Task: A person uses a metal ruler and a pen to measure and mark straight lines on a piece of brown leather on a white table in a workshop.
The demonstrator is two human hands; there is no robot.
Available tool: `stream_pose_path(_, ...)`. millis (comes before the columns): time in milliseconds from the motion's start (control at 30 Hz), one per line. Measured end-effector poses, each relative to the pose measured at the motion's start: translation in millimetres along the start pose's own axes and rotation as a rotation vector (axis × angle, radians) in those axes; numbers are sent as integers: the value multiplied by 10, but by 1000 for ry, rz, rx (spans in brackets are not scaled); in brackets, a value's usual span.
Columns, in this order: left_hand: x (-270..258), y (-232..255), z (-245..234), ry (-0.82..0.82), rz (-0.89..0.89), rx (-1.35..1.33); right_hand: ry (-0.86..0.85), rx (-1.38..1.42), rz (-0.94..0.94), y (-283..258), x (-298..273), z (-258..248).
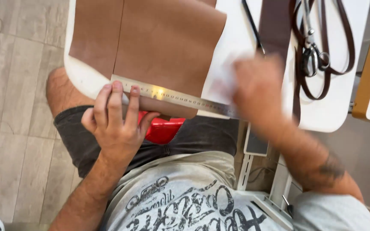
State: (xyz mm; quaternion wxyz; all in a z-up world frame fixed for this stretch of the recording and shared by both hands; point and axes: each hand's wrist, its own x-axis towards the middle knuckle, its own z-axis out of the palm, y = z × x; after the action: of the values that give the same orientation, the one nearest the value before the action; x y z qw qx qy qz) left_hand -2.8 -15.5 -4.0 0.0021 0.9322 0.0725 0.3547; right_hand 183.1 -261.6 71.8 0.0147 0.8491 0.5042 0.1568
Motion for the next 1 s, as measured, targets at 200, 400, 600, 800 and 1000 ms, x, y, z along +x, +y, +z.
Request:
stream_pose_path(200, -79, 26, 99, -13, -34, -36, -69, 185, -61, -489, -300, -181)
stream_pose_path(400, -340, 99, 252, -70, -203, -275, -141, 476, 36, -438, -351, -44)
stream_pose_path(600, -336, 158, 162, 78, -593, -746, 30, 462, 162, 204, -437, -305)
stream_pose_path(800, -374, 311, 173, -188, -1144, -1092, 79, 188, 298, 1366, -146, 349)
stream_pose_path(1000, -382, 412, 191, -298, -1182, -1355, 168, 142, 355, 1171, 278, 442)
